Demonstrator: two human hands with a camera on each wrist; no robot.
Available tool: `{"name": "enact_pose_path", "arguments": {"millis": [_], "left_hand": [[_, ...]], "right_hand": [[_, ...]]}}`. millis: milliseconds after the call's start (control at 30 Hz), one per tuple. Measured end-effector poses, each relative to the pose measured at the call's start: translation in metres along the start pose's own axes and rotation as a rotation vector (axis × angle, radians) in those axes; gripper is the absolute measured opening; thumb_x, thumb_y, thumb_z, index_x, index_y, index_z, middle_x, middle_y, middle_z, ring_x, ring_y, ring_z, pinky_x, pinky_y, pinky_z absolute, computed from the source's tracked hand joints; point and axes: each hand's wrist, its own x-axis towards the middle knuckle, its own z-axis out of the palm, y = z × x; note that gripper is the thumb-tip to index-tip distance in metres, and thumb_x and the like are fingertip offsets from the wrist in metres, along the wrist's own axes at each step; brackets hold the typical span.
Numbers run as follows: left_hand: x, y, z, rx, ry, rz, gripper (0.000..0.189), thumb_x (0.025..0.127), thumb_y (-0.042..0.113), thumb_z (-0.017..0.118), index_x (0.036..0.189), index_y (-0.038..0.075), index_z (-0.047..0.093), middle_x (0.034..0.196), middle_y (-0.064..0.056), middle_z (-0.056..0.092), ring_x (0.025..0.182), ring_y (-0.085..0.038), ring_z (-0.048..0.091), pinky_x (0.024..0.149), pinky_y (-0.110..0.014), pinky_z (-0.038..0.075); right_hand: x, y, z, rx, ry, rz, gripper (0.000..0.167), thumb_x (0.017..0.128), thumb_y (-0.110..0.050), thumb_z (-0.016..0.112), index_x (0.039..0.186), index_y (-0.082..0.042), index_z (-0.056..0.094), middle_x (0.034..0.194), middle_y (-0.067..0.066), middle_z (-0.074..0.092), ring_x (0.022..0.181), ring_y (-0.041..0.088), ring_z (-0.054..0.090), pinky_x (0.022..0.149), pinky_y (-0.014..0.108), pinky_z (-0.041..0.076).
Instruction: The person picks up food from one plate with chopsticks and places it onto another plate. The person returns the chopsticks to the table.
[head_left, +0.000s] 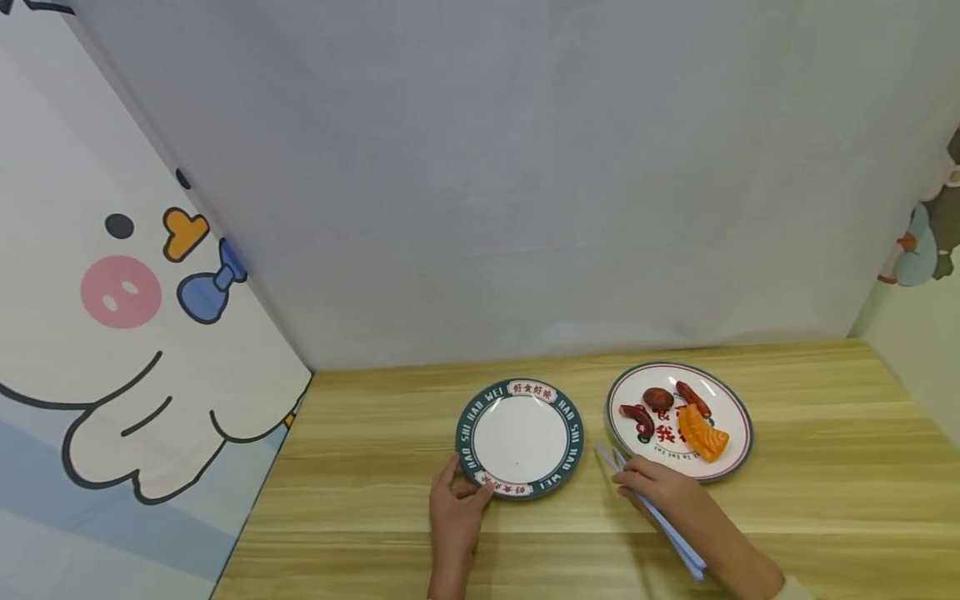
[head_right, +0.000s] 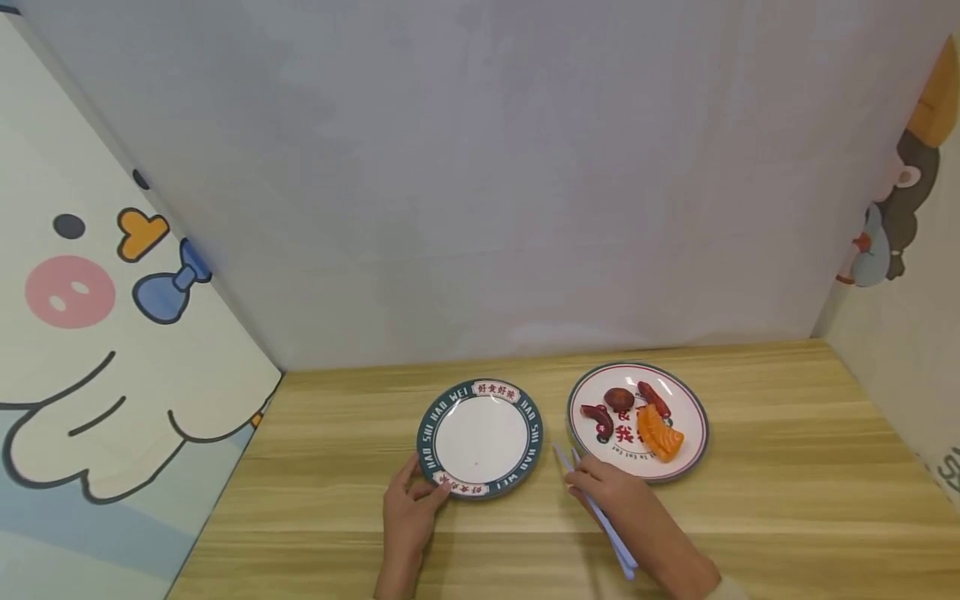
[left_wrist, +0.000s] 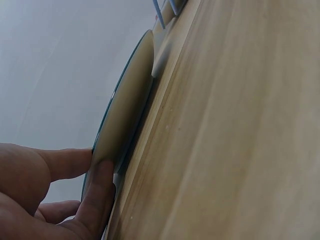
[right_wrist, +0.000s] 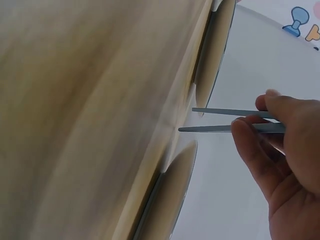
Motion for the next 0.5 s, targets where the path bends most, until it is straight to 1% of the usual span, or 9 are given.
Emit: {"name": "enact_pose_path", "arguments": {"millis": [200,233,267,333,367,433,500], "left_hand": [[0.0011,0.0006,0.0005,0.006,-0.001,-0.002,0.077,0.085,-0.009,0.079,0.154,-0.006,0.047,0.133,-0.019,0.055,0.098,-0.023,0.064,0.07,-0.025,0.059],[0.0013,0.0004,0.0004,0.004,-0.001,-0.002,0.077,0.085,-0.009,0.079,0.154,-0.007,0.046,0.134,-0.019,0.055,0.098,-0.023,0.064,0.07,-0.025,0.059],[0.0012,0.0003,0.0004,0.005,-0.001,-0.001,0.077,0.085,-0.009,0.079,0.154,-0.007,0.046,0.134,-0.02,0.055,0.098,-0.023,0.064,0.07,-0.025,0.059],[0.0011,0.0,0.0005,0.006,-0.001,-0.007,0.076,0.085,-0.009,0.079,0.154,-0.007,0.046,0.133,-0.019,0.055,0.097,-0.023,0.064,0.07,-0.025,0.059],[0.0014,-0.0004,0.0006,0.006,0.0,-0.012,0.076,0.085,-0.01,0.078,0.154,-0.006,0.046,0.133,-0.019,0.055,0.097,-0.023,0.064,0.07,-0.025,0.059],[0.0014,-0.0005,0.0006,0.009,0.0,-0.022,0.077,0.085,-0.01,0.078,0.154,-0.006,0.046,0.133,-0.019,0.055,0.098,-0.023,0.064,0.071,-0.025,0.059],[0.0016,-0.001,0.0005,0.009,0.0,-0.024,0.077,0.085,-0.01,0.078,0.154,-0.006,0.046,0.133,-0.019,0.054,0.097,-0.023,0.064,0.071,-0.025,0.06]], "right_hand": [[0.0005,0.0,-0.0001,-0.006,-0.081,-0.007,0.051,0.116,-0.034,0.033,0.101,-0.012,0.076,0.097,-0.005,0.063,0.081,0.009,0.059,0.073,0.015,0.051],[0.0005,-0.0002,-0.0004,-0.011,-0.095,-0.011,0.044,0.116,-0.031,0.038,0.102,-0.012,0.076,0.097,-0.004,0.063,0.082,0.009,0.059,0.073,0.016,0.051],[0.0007,-0.0007,-0.0009,-0.012,-0.114,-0.012,0.034,0.114,-0.026,0.047,0.103,-0.012,0.076,0.097,-0.004,0.062,0.082,0.009,0.058,0.073,0.017,0.051],[0.0004,-0.0015,-0.0015,-0.018,-0.151,-0.011,0.012,0.102,-0.013,0.064,0.104,-0.012,0.076,0.098,-0.003,0.062,0.083,0.01,0.058,0.073,0.018,0.052],[0.0004,-0.0025,-0.0021,-0.02,-0.169,-0.009,0.013,0.094,-0.007,0.07,0.104,-0.012,0.076,0.098,-0.003,0.061,0.083,0.01,0.058,0.072,0.019,0.052],[0.0005,-0.0045,-0.0034,-0.027,-0.205,-0.003,0.031,0.077,0.002,0.076,0.104,-0.011,0.076,0.1,-0.001,0.061,0.084,0.012,0.059,0.072,0.022,0.054],[0.001,-0.0071,-0.0047,-0.031,-0.23,0.011,0.033,0.075,0.004,0.08,0.104,-0.011,0.076,0.102,-0.001,0.061,0.085,0.012,0.06,0.072,0.023,0.055]]}}
